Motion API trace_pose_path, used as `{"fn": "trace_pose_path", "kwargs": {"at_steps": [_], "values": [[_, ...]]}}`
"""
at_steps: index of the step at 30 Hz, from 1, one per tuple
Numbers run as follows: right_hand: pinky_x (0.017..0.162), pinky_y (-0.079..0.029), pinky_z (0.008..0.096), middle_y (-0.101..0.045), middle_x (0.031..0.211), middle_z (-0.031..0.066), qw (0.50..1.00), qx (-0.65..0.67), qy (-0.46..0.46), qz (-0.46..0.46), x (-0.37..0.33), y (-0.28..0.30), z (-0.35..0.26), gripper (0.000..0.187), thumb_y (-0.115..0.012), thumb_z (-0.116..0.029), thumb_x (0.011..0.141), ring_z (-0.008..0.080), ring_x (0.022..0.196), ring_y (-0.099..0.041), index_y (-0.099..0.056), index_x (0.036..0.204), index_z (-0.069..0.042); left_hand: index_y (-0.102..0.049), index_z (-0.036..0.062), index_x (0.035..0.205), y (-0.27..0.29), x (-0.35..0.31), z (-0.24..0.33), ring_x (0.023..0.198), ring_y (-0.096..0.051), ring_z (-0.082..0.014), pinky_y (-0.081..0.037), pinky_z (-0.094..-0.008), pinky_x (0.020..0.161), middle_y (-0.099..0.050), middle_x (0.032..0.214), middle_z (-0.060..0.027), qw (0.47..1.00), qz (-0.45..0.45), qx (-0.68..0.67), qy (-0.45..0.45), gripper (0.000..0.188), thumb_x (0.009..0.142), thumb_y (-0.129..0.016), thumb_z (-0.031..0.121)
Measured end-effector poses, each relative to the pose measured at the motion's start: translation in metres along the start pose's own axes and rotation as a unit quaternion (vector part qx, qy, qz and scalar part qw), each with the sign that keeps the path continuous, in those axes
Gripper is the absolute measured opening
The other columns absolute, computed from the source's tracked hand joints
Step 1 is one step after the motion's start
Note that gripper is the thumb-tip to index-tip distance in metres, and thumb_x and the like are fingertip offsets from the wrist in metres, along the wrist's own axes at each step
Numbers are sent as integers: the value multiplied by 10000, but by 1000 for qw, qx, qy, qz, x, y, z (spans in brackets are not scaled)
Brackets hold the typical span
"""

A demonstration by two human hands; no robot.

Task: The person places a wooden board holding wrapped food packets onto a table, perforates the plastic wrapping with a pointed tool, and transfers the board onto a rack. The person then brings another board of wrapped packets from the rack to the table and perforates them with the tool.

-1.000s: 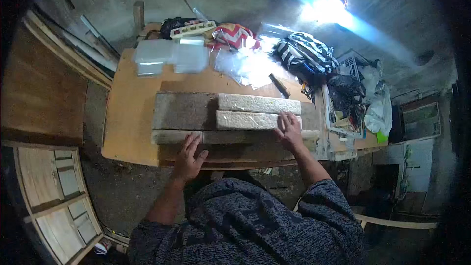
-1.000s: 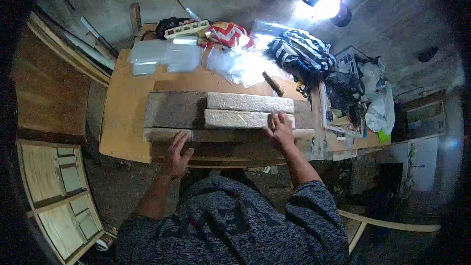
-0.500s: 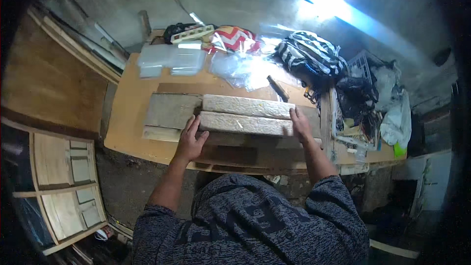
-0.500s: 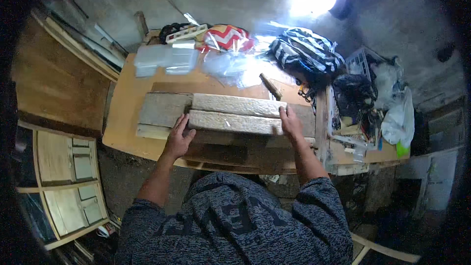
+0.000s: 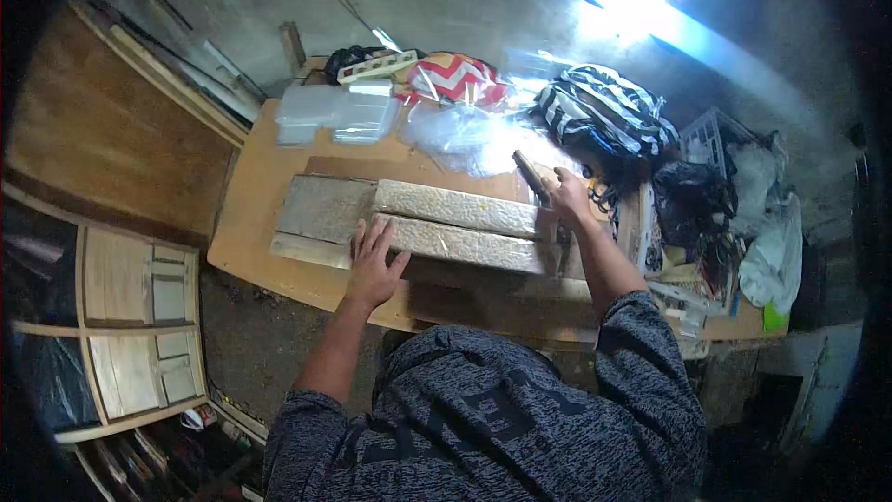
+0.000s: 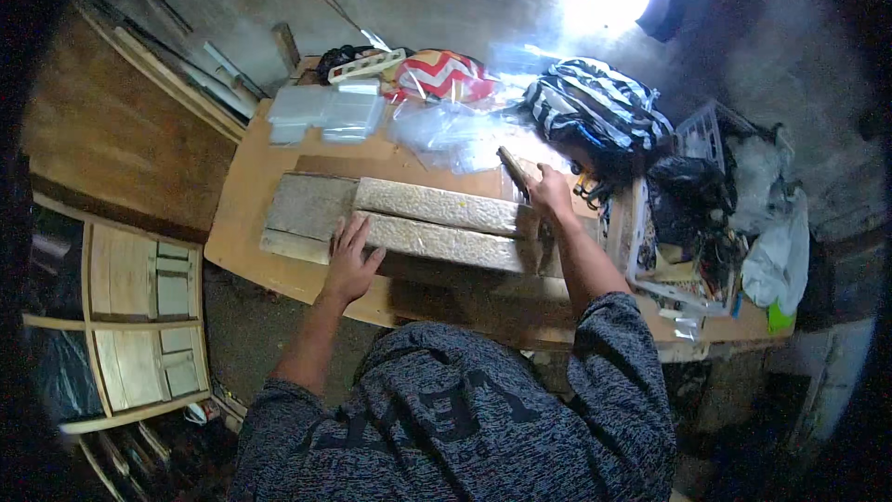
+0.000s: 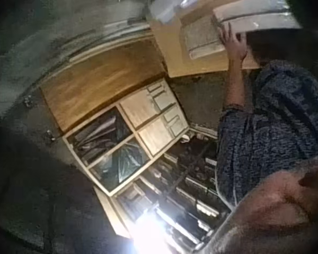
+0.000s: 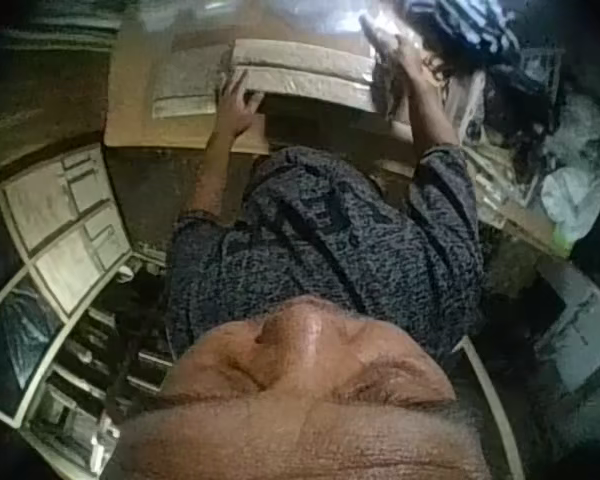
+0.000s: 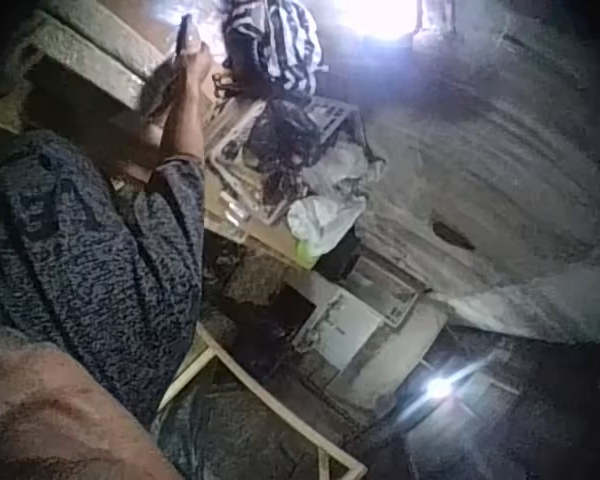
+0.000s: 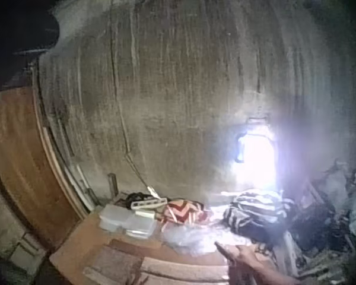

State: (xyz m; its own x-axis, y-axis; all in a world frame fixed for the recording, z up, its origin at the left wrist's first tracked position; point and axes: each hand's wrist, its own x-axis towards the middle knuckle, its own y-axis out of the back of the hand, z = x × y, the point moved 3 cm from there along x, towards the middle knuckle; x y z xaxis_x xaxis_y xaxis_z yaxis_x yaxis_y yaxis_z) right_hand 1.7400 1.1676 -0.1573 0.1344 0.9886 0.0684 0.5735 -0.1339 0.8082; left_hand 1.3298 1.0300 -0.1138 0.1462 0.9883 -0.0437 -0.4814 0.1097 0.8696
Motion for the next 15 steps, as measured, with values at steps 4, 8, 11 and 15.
{"fn": "trace_pose_path", "kwargs": {"at_steps": [4,8,11,15], "values": [[886,-513,380,-677,1082,245,991,-40,-45,-123,34,-16,-4,490,-692,-305,836,336,1020,-662,-624,1199,16,-369,158,1492,1,46,7,1470,-134,-386,-110,-522,1182,-226,1586,-155,1000,-14,15,20,638,943,-545,432],[863,-507,409,-688,1042,237,973,-25,-80,-216,64,-14,-3,463,-762,-302,778,346,997,-664,-672,1101,17,-383,207,1487,-4,111,27,1471,-138,-385,-126,-549,1173,-230,1585,-154,998,-39,40,15,632,929,-566,440],[858,-506,440,-684,1013,246,977,-72,-62,-189,84,-25,15,387,-748,-262,776,376,989,-658,-672,1030,19,-394,237,1481,-18,151,32,1471,-141,-387,-143,-571,1163,-229,1587,-147,995,-60,82,10,650,904,-594,463],[821,-491,500,-661,946,284,987,-83,-33,-137,105,-38,58,292,-656,-216,860,439,926,-640,-605,1025,19,-414,226,1470,-46,184,25,1444,-202,-413,-186,-532,1162,-278,1562,-167,995,-78,67,10,680,874,-646,455]]}}
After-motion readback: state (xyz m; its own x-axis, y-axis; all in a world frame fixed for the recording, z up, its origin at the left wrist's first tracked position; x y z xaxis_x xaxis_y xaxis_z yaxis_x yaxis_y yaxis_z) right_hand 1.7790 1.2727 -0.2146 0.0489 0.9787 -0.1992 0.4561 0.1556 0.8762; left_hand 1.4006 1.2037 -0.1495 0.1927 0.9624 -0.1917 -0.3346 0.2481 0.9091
